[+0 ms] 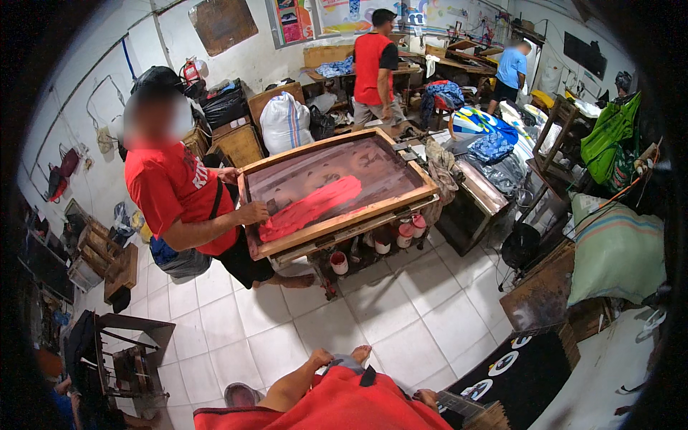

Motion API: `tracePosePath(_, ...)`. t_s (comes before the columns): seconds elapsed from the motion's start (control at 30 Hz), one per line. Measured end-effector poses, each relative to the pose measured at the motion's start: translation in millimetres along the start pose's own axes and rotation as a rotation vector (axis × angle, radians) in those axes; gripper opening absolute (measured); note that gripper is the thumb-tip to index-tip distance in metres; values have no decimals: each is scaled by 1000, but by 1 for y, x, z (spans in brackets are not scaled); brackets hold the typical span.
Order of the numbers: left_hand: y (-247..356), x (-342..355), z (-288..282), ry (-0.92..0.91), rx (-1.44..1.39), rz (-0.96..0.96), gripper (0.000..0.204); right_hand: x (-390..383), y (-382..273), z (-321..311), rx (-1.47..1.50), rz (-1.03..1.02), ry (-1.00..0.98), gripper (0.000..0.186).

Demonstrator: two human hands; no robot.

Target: The person assists in a screen printing operation by taking printed black fabric pieces from a coworker and stacking them on a nearby table. The coworker uses a squeegee to apply red ink through a screen onto the fabric. The person repeatedly picks up each printed piece and places it in a growing stack.

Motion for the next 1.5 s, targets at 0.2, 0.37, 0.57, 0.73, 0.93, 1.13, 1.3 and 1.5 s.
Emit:
tracePosePath(0.2,-23,-16,-49,99,-270,-113,26,-33,-25,23,69,49,98,7)
tracePosePath(0.37,-61,25,-73,50,-109,-258,33,-11,-44,41,-506,-174,-155,9)
tracePosePath(0.57,-21,78,-101,-60,-26,-237,30,28,-54,70,-962,-330,-344,12)
tracePosePath(0.73,66,110,-141,-76,5,-2,24,58,-102,91,105,-178,170,18)
tracePosePath(0.93,135,149,-164,-55,80,-2,20,43,-198,141,460,-307,224,2)
tracePosePath(1.13,161,145,-155,-123,-84,49,20,31,-99,115,178,-18,371,15)
tracePosePath(1.3,121,130,-146,-70,-120,-17,18,37,-39,101,-1466,-250,-103,26)
tracePosePath(1.5,53,143,-192,148,-234,40,20,16,-53,58,-1419,-386,-37,23)
Point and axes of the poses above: each hand's wrist, its own x-axis towards the middle knuckle, its own z-axis out of the palm, y = z × x, the point moved 9 cm from there along x, towards the middle knuckle, and after that the axes turned 10 degrees about -z, right-handed, at the moved point
